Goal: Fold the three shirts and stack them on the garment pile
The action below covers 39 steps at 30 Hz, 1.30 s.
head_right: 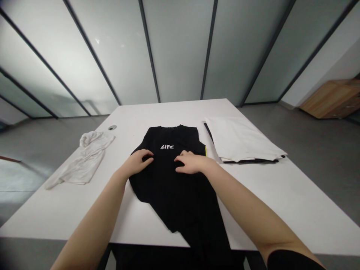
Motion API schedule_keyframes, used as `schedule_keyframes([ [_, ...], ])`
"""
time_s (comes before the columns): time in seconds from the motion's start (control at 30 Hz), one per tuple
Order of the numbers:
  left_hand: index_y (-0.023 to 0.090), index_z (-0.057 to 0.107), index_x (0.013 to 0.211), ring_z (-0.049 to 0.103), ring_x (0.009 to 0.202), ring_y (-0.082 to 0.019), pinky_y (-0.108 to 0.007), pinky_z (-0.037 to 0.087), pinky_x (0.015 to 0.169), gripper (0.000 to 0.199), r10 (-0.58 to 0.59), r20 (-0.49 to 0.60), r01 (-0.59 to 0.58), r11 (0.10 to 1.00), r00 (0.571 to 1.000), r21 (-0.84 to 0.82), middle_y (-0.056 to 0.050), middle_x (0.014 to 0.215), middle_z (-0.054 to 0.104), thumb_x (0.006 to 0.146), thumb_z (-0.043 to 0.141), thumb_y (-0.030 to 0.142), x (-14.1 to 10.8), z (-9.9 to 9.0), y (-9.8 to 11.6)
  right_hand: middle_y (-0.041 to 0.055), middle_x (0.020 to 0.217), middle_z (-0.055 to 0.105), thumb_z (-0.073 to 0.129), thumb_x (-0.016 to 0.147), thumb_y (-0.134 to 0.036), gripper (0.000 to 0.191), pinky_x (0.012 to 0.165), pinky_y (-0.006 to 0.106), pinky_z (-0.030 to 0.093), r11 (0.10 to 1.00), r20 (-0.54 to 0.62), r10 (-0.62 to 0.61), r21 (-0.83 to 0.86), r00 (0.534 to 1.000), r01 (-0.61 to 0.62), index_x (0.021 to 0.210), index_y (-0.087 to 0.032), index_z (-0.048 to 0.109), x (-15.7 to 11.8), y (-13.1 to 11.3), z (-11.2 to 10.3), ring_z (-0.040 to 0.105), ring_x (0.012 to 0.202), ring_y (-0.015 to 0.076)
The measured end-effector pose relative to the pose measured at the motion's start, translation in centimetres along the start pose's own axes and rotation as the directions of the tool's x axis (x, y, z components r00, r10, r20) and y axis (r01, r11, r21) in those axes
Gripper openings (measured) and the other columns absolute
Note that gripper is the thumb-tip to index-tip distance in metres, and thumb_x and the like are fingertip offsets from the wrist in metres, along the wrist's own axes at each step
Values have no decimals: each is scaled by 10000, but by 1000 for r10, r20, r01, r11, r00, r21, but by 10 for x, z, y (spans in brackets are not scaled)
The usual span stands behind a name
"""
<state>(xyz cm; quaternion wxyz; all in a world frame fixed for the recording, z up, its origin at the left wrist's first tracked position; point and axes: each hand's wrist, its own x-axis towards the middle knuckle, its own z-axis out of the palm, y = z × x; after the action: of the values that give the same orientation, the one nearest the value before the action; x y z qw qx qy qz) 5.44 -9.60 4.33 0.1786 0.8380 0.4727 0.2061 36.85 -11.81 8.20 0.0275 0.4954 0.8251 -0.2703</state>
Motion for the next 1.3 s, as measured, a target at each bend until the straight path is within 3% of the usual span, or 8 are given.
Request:
schedule_keyframes([
  [0.23,254,652,1492,531,1470,-416,-603,408,1216,536,-166,42,148,949,985,279,-143,1597,581,1006,607,476,1,20,-17,91,1847,124,488,1050,-668,749,1288,708,164,987,-118,106,-112,987,-119,1727,-387,335,31,5,50,96,1668,483],
  [0.43,301,504,1640,292,1642,-420,-647,282,1288,632,-338,-12,326,898,941,296,-113,1783,336,1056,542,540,5,16,-33,142,1783,330,389,1097,-577,666,1240,566,360,970,-322,153,-131,934,-204,1703,-300,401,44,39,42,409,1567,421],
  [0.53,253,474,1653,328,1628,-411,-616,315,1281,665,-435,-130,453,836,891,311,-159,1764,365,1054,532,535,4,9,-37,265,1630,501,401,1097,-509,678,1208,555,381,908,-487,334,-64,807,-414,1666,-140,419,43,62,34,495,1486,440],
  [0.67,85,489,1582,526,1474,-455,-562,448,1176,739,-557,-335,648,688,760,327,-316,1548,565,1020,558,560,0,1,-29,399,1704,266,513,1056,-421,841,1224,577,330,812,-686,451,49,572,-582,1677,51,197,38,76,30,288,1600,482],
  [0.73,73,520,1513,605,1377,-462,-546,496,1105,700,-604,-359,702,634,711,324,-325,1426,641,1012,558,560,-1,-3,-22,384,1725,230,553,1041,-400,849,1210,572,349,829,-688,417,20,594,-560,1685,16,190,34,65,28,300,1594,478],
  [0.93,171,518,1466,730,1190,-412,-498,548,968,569,-650,-158,669,718,743,191,-236,1283,746,1005,562,500,-3,-13,-23,230,1383,661,644,1005,-535,587,982,472,543,905,-280,349,-146,894,-399,1474,-194,558,14,4,17,701,1208,395],
  [1.1,243,670,1351,747,1064,-371,-427,585,858,692,-368,95,375,923,925,-81,-139,1213,770,747,861,523,-14,-26,-41,205,1276,749,743,952,-468,573,859,428,580,930,-39,339,-137,940,-341,1420,-183,576,4,2,4,759,1098,376],
  [1.3,279,716,1364,698,738,-236,-303,517,564,721,-347,241,419,808,907,-414,-65,990,751,684,908,425,-23,-34,-41,219,1228,772,835,866,-528,653,819,426,586,880,-85,450,-130,889,-458,1359,-161,612,-3,29,-14,773,1067,386],
])
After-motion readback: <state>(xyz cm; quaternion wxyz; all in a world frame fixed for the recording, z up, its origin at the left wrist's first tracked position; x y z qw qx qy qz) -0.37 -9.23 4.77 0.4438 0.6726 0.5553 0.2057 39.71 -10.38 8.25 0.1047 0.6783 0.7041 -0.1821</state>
